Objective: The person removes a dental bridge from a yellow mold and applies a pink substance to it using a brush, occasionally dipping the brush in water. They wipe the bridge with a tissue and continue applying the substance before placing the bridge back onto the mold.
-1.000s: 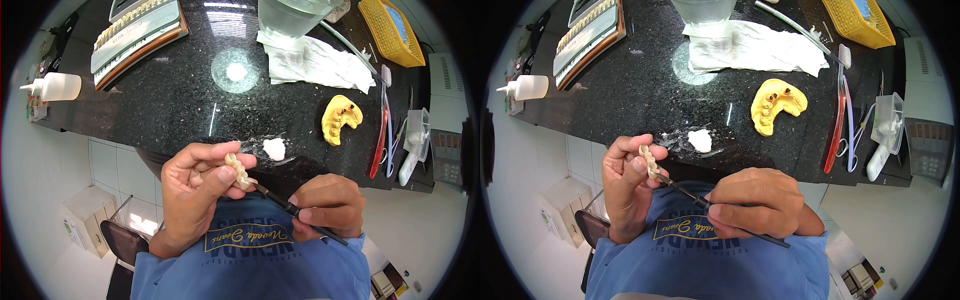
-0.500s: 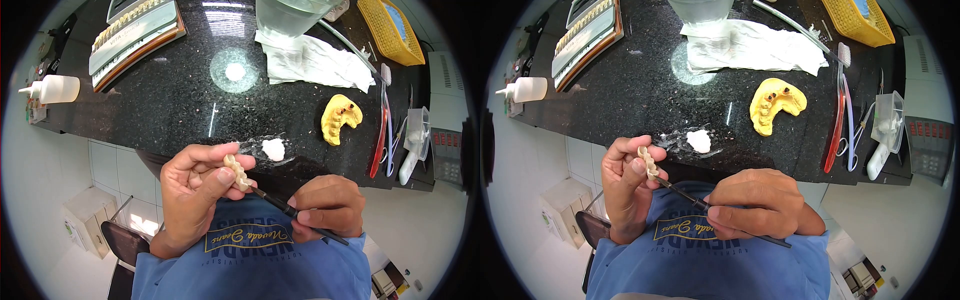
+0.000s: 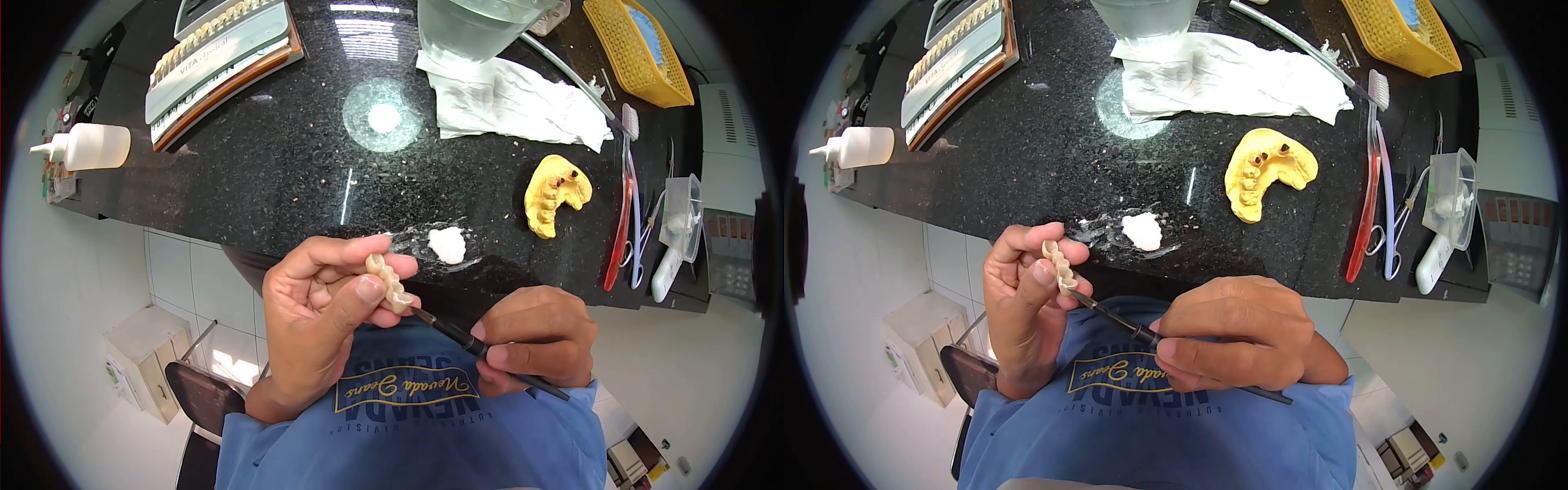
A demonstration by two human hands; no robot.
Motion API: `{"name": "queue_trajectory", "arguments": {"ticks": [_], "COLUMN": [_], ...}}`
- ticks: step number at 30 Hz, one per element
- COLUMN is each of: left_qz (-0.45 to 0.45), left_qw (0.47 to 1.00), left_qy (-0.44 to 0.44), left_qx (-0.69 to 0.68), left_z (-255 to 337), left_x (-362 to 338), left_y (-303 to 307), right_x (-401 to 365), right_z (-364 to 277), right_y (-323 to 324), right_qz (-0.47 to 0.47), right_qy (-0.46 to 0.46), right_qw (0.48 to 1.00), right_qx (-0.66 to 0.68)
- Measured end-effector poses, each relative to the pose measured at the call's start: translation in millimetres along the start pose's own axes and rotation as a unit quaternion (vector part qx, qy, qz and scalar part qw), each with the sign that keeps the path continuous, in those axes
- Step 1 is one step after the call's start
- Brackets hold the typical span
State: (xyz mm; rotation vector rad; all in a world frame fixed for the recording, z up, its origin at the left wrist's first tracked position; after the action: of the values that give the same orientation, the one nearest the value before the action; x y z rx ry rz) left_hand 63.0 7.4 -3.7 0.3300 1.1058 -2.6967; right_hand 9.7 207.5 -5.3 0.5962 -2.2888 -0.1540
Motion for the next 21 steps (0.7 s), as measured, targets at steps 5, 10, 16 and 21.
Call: {"name": "queue_trajectory", "arguments": {"ticks": [5, 10, 16, 21], "left_qz": [0.0, 0.001, -0.001, -0.003], "left_qw": [1.0, 1.0, 1.0, 1.0], "left_qy": [-0.001, 0.001, -0.003, -0.006], "left_qx": [0.002, 0.003, 0.001, -0.003], "left_z": [-0.4, 0.4, -0.6, -0.5], "left_x": [0.0, -0.4, -0.1, 0.2], "left_y": [0.3, -0.9, -0.2, -0.3], "right_x": [-2.7, -2.2, -0.7, -2.6], "right_z": [0.4, 0.1, -0.6, 0.1], "right_y": [-1.0, -0.7, 0.1, 0.8], "right_qz": [0.004, 0.005, 0.002, 0.006], "right_qy": [0.002, 0.002, -0.002, 0.0], "right_qw": [1.0, 1.0, 1.0, 1.0], "right_qx": [-0.004, 0.001, 0.003, 0.008]}}
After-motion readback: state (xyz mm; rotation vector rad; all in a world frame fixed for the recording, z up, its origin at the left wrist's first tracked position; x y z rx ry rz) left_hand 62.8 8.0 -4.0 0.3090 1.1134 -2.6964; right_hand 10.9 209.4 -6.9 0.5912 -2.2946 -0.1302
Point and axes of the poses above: each hand's wrist, its own x-axis towards the middle knuckle, its own y-axis out of the back of the hand, z = x × y, the point moved 1 cm from there along x, towards the middle knuckle, and after that the axes turned 7 degrees about -x, right-handed, at the moved point
